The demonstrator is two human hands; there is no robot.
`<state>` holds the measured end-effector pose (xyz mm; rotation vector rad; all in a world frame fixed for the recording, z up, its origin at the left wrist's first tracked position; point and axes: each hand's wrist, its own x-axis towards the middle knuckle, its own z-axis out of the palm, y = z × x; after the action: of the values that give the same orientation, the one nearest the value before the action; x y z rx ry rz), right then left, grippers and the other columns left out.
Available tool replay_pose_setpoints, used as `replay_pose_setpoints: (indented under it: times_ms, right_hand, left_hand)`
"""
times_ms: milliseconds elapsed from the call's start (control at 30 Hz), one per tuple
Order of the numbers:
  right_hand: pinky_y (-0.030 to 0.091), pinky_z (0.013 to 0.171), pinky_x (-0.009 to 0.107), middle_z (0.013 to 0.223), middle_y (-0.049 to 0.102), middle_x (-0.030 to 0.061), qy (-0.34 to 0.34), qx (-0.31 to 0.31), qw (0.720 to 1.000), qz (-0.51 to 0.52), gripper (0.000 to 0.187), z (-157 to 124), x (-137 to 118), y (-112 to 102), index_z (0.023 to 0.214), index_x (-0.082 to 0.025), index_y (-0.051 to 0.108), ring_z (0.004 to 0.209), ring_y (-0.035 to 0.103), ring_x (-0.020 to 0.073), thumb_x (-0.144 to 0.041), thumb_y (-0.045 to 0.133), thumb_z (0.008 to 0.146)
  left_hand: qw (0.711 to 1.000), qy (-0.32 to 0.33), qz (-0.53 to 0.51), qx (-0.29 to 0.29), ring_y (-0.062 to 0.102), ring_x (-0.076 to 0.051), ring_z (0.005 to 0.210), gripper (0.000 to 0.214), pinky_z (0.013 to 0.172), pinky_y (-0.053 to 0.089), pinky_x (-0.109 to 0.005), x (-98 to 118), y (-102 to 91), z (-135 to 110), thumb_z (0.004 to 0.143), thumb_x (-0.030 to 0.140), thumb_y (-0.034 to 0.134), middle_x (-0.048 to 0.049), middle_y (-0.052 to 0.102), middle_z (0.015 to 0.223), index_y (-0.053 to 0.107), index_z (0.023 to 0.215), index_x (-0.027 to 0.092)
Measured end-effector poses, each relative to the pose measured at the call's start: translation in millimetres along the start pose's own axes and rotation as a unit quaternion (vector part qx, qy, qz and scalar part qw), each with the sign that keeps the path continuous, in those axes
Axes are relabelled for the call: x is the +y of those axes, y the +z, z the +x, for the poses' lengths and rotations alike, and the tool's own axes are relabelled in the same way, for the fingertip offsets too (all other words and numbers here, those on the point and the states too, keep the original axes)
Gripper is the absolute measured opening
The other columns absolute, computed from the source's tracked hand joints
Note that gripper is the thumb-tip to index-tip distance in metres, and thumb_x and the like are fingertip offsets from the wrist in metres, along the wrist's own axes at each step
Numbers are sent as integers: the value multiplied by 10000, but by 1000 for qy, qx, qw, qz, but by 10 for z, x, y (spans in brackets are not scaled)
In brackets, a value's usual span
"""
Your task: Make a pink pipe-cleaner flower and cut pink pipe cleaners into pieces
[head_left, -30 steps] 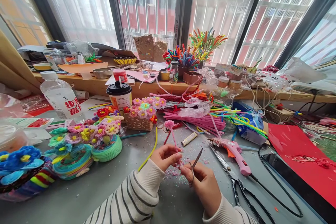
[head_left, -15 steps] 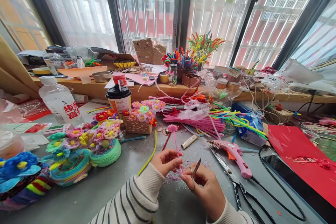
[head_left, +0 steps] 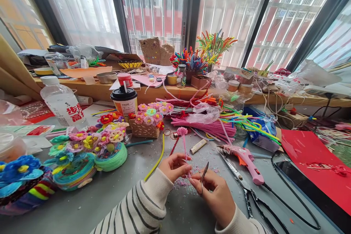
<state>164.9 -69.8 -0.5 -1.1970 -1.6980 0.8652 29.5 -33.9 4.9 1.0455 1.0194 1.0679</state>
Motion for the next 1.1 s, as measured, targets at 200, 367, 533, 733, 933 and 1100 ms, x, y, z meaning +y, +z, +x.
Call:
replay_pose_setpoints:
  times_ms: [200, 367, 533, 733, 933, 1100]
  right_hand:
    - [374, 428, 182, 629, 532, 23, -4, 9, 1000, 3, 146, 9, -5, 16, 627, -154, 611, 488, 465, 95, -257, 517, 670]
    - [386, 418, 179, 760, 521, 54, 3, 22, 1000, 1, 149, 12, 14, 31, 593, -148, 603, 552, 488, 106, -248, 520, 665]
    - [389, 418, 183, 812, 501, 60, 6, 33, 999, -5, 148, 6, 14, 28, 564, -154, 599, 525, 455, 93, -260, 539, 649]
    - [392, 419, 192, 813, 483, 60, 10, 58, 998, 4, 150, 7, 17, 70, 523, -150, 564, 514, 445, 92, -238, 541, 642]
    - [387, 406, 191, 796, 455, 57, 28, 81, 996, 31, 189, 7, 75, 145, 487, -141, 507, 503, 438, 83, -232, 529, 651]
    - [382, 401, 184, 793, 441, 55, 36, 90, 994, 58, 181, -9, 56, 157, 526, -139, 543, 552, 451, 99, -260, 524, 659]
  left_hand:
    - [1000, -2, 9, 17, 475, -78, 442, 339, 428, 373, -193, 7, 18, -10, 421, 294, 687, 28, 523, 467, 555, 677, 114]
    - [1000, -6, 17, 23, 479, -85, 443, 337, 434, 375, -200, 22, 28, -16, 416, 289, 687, 25, 525, 452, 551, 670, 116]
    - [1000, 8, 15, 26, 473, -78, 417, 300, 423, 375, -196, 27, 25, -17, 437, 270, 678, 26, 529, 438, 550, 657, 111]
    - [999, 14, 10, 37, 495, -92, 420, 268, 418, 380, -197, 17, 26, -18, 453, 255, 673, 23, 538, 424, 545, 641, 114]
    - [997, 31, -11, 70, 483, -84, 420, 266, 422, 392, -196, 17, 45, -24, 429, 268, 686, 26, 532, 434, 534, 586, 116]
    - [997, 20, -23, 76, 504, -96, 452, 299, 462, 418, -216, 75, 60, -41, 432, 332, 676, 3, 567, 482, 555, 596, 113]
